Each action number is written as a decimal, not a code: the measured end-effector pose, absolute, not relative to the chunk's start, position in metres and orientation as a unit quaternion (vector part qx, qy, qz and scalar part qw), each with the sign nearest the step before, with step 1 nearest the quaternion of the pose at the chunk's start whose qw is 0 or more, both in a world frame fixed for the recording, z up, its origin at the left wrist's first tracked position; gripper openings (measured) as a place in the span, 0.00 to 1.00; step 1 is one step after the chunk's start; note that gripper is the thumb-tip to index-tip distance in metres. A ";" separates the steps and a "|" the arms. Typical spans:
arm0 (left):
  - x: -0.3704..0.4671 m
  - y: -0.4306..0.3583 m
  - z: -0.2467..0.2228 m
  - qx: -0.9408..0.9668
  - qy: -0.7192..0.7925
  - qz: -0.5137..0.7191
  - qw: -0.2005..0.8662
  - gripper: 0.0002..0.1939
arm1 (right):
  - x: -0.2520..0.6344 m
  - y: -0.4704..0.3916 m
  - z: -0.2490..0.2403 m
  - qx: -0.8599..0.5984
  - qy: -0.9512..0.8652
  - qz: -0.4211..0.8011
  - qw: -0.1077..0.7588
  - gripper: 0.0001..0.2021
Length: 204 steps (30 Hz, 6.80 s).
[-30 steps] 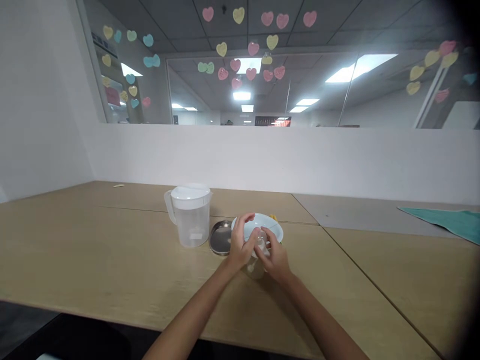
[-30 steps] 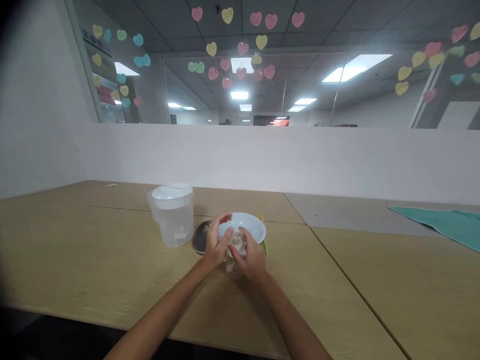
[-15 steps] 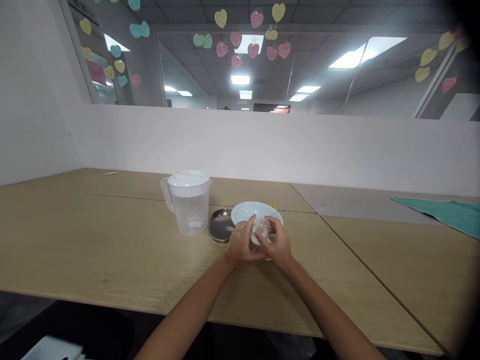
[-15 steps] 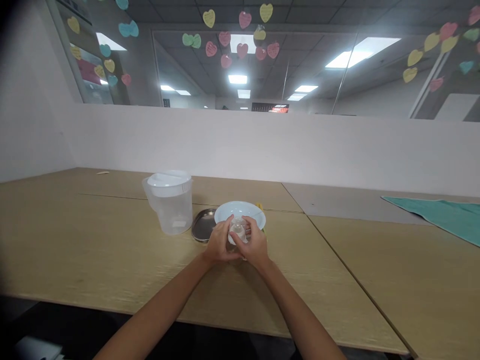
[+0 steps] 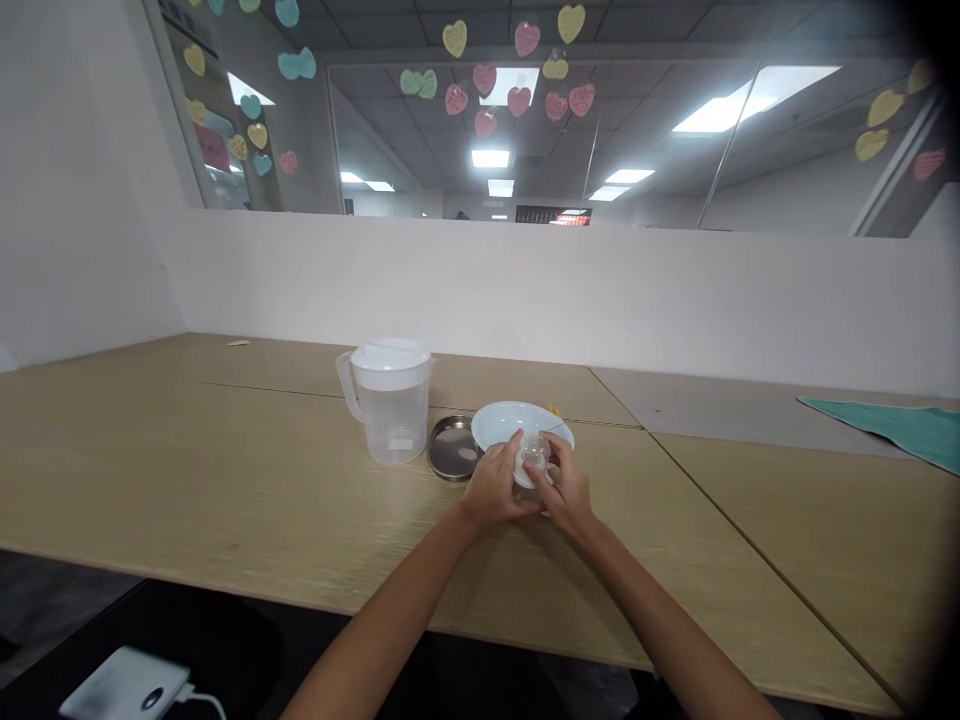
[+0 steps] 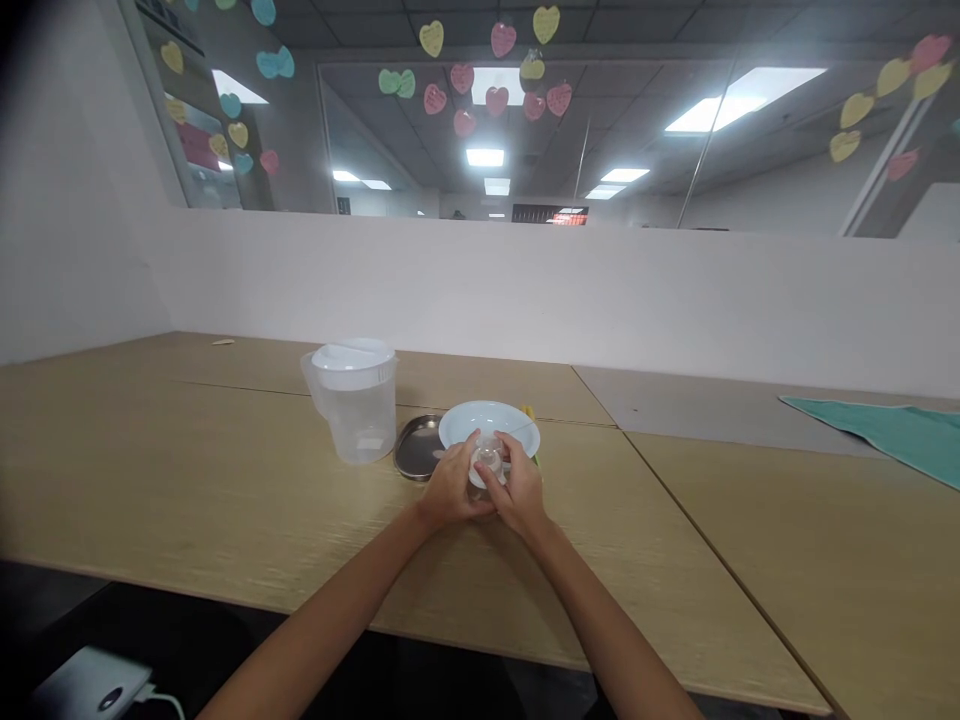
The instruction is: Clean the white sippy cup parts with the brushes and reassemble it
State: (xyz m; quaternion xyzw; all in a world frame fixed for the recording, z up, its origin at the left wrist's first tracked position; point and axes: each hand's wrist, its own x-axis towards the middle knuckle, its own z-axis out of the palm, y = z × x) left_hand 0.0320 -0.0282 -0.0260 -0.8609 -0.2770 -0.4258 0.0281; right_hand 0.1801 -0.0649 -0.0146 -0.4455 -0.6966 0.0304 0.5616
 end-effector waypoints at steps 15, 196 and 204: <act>0.034 -0.030 -0.028 -0.849 -0.299 -0.434 0.045 0.52 | 0.177 -0.063 -0.008 -0.470 -0.703 -0.016 0.534 0.23; 0.044 -0.045 -0.018 -0.808 -0.357 -0.462 -0.076 0.41 | 0.209 -0.017 -0.011 -0.419 -0.514 0.230 0.713 0.23; 0.046 -0.046 -0.018 -0.804 -0.360 -0.463 -0.096 0.42 | 0.208 -0.033 -0.008 -0.531 -0.635 0.164 0.536 0.21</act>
